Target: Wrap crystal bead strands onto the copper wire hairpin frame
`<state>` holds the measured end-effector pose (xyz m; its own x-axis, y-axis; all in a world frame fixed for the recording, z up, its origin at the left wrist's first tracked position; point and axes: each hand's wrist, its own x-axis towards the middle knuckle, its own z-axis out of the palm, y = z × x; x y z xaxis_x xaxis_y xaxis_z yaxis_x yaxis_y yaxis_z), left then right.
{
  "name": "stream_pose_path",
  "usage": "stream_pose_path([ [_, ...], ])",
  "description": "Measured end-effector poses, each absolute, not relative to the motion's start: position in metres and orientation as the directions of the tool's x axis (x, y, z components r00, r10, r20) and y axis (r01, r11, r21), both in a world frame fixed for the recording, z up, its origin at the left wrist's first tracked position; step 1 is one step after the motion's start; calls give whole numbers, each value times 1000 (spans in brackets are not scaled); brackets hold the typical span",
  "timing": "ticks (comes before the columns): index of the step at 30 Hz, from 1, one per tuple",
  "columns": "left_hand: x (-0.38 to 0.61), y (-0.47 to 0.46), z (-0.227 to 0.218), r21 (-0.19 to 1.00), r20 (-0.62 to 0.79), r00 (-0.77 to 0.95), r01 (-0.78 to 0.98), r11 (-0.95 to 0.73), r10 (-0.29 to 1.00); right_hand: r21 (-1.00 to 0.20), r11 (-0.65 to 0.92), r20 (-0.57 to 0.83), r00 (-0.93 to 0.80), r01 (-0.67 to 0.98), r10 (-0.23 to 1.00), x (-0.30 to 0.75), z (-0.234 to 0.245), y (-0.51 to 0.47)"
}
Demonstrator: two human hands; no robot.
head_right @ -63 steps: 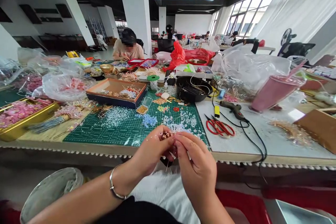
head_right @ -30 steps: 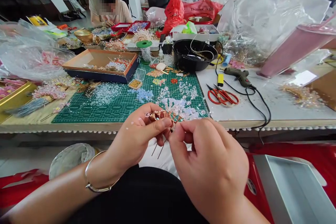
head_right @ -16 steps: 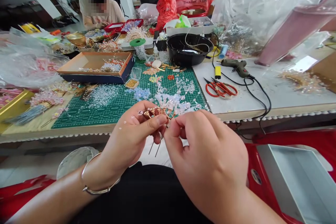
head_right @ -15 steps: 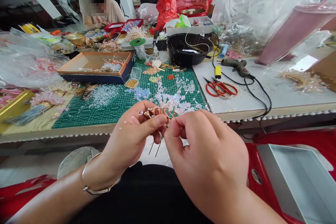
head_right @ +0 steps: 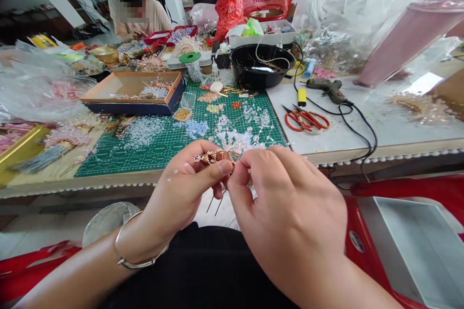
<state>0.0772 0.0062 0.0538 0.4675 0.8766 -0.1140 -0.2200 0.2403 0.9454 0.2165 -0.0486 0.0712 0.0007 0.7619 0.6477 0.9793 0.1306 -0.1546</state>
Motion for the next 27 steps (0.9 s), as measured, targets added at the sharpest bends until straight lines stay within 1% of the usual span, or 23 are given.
stream_pose_path([
  [6, 76, 5, 53, 950, -114, 480, -203, 236, 870, -83, 128, 634, -47, 988, 772, 217, 78, -49],
  [10, 76, 3, 54, 964, -118, 480, -154, 216, 869, 3, 139, 599, -113, 990, 792, 223, 82, -48],
  [14, 75, 2, 54, 970, -126, 482, -121, 209, 867, 40, 213, 510, -203, 976, 836, 229, 87, -46],
  [19, 75, 1, 55, 970, -137, 494, -110, 218, 859, 67, 196, 395, -207, 978, 895, 230, 95, -46],
  [21, 75, 0, 56, 969, -144, 493, -106, 223, 858, 80, 205, 386, -220, 976, 896, 230, 97, -47],
  [27, 72, -1, 58, 967, -165, 493, -88, 237, 854, 113, 230, 419, -256, 967, 871, 230, 93, -47],
])
